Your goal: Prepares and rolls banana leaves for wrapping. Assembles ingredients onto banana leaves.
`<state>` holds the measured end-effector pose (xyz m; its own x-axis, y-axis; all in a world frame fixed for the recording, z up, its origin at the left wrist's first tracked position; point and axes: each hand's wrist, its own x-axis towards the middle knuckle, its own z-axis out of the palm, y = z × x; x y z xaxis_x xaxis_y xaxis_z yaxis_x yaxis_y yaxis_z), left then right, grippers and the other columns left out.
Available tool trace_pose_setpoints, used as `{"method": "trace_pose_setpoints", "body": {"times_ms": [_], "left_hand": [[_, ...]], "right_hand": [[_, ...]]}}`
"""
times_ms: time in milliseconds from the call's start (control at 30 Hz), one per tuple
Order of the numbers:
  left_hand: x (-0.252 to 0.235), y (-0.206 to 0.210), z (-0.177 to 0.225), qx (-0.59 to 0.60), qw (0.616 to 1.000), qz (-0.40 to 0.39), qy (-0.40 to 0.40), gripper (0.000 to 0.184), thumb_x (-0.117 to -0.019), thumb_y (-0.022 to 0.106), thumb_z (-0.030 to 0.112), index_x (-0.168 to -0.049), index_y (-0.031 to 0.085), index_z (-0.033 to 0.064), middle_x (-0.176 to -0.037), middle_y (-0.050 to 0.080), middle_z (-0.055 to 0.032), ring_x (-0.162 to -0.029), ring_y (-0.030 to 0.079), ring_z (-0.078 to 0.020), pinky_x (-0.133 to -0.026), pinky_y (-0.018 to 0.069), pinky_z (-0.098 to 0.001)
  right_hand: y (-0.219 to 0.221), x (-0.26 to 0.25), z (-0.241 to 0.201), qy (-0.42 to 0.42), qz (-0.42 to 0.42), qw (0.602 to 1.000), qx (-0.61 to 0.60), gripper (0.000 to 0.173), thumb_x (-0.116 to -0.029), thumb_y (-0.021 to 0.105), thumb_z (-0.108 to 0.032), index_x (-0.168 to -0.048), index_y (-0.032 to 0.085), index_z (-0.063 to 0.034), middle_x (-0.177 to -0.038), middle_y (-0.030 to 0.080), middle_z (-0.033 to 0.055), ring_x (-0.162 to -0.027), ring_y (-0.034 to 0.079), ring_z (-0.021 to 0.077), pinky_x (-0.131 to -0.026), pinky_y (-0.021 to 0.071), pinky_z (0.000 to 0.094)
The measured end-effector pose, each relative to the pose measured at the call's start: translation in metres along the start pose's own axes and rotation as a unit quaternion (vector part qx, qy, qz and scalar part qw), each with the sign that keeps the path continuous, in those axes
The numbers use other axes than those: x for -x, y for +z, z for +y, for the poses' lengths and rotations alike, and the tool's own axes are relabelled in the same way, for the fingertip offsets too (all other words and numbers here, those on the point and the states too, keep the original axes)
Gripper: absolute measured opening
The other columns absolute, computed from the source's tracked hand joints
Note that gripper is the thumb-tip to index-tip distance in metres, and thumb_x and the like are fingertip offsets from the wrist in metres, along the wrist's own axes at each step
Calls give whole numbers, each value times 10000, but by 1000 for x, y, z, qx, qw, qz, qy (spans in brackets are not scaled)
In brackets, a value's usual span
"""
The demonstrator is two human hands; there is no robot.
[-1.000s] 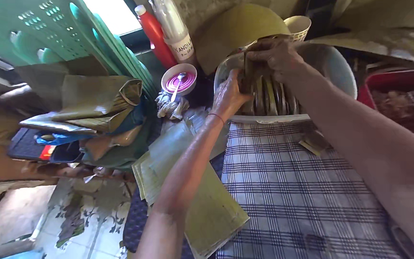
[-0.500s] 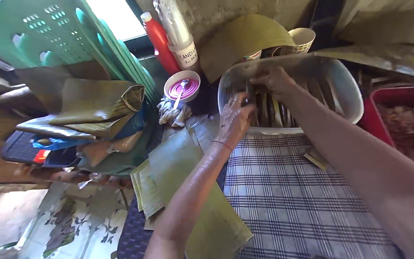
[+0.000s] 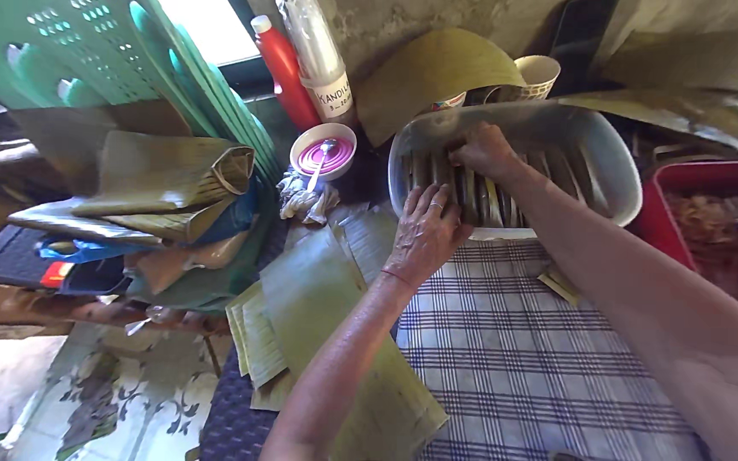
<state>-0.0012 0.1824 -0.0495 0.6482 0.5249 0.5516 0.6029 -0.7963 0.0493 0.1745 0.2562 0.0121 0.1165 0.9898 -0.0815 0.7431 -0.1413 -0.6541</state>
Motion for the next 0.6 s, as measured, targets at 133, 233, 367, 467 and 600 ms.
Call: {"method": "trace_pose_setpoints", "body": {"times_ms": [133,233,367,467,600], "left_hand": [[4,-5,-3,33,999,-28,-16,400,-956,675,331,-1228,720,42,-1382,639,-153,-1350,559,-320,-1167,390,-480],[10,-8,-4,45,998,-39,-16,487,-953,679,330,-1335,652,30,-1456,594,-134,-1389,528,-298,-1200,348,-459],[27,-16,-1,41,999,-23,-7,529,-979,643,334,-1411,604,32,-1499,554,-142,-1433,482,-279,-1222,327,-432],[49,-37,9,64,997,-24,-35,493,-997,624,303,-1406,610,29,-1521,531,-138,-1466,440,-266,-1225,328,-418],[101,-73,27,88,987,-75,-112,520,-1037,546,371,-1445,577,51,-1526,528,-129,-1474,426,-279,-1229,335,-458]], "right_hand": [[-7,17,5,-128,-64,990,14,442,-935,721,-69,-1360,631,10,-1344,612,269,-1269,570,429,-1078,416,600],[-12,26,19,-183,-138,973,-24,691,-911,768,-126,-1517,464,8,-1594,390,239,-1474,383,373,-1197,311,512],[-15,26,29,-176,-190,965,-24,885,-876,802,-193,-1598,320,-16,-1686,183,227,-1566,181,363,-1251,199,502],[-9,23,28,-180,-206,961,29,963,-883,806,-253,-1615,238,11,-1686,113,272,-1566,127,419,-1253,164,530],[-8,21,31,-177,-198,964,14,964,-872,819,-248,-1618,253,-14,-1696,110,246,-1572,109,409,-1258,149,538]]}}
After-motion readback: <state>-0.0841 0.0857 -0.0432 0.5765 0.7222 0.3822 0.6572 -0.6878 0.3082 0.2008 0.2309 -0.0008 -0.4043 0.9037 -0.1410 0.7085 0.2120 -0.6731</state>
